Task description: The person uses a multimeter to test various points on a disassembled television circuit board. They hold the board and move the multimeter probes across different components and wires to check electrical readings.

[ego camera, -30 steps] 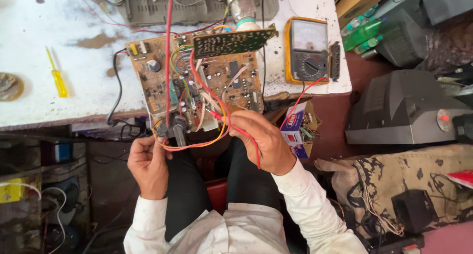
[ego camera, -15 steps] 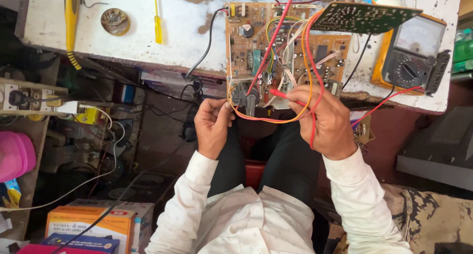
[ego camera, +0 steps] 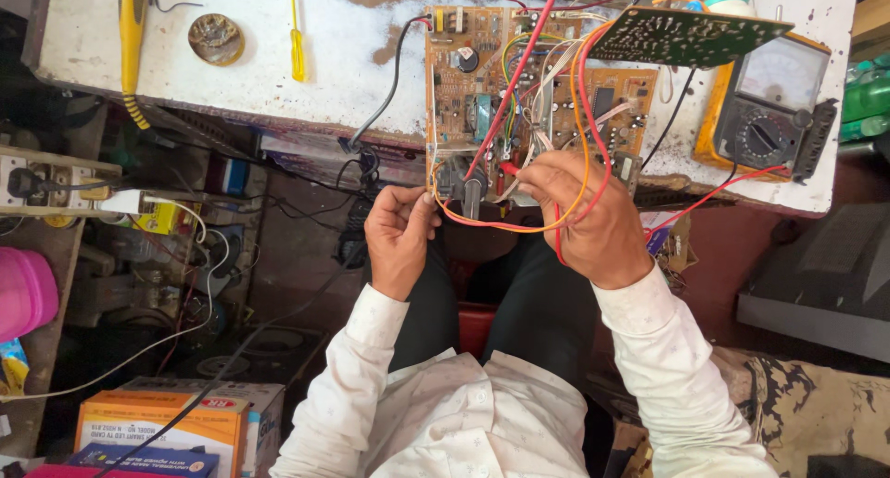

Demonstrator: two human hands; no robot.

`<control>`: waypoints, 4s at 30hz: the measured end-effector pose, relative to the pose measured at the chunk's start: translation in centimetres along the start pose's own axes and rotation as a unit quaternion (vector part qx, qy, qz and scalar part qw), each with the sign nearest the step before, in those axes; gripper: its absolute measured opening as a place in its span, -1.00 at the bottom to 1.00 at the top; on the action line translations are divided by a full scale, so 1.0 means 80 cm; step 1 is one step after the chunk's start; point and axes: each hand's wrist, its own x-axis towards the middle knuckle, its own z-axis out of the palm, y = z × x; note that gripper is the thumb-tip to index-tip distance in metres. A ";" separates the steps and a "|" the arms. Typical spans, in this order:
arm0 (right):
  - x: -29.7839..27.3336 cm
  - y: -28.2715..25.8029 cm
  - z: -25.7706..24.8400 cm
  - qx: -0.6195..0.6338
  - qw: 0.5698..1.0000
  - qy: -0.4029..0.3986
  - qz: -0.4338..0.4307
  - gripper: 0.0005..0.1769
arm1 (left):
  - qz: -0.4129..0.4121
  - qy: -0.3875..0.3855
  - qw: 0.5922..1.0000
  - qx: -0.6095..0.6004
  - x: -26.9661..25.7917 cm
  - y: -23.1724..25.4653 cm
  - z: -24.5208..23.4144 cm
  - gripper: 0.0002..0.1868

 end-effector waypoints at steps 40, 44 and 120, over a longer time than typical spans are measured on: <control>-0.112 0.156 -0.110 -0.181 0.911 0.306 0.210 -0.82 | 0.009 -0.017 1.000 0.010 -0.001 0.010 0.005 -0.90; -0.105 0.187 -0.116 -0.291 0.906 0.215 0.220 -0.78 | 0.006 -0.009 1.000 0.021 -0.001 0.009 0.005 -0.90; -0.050 -0.013 -0.045 0.023 0.999 0.042 -0.009 -0.71 | 0.017 0.005 1.000 -0.001 0.002 -0.012 0.000 -0.91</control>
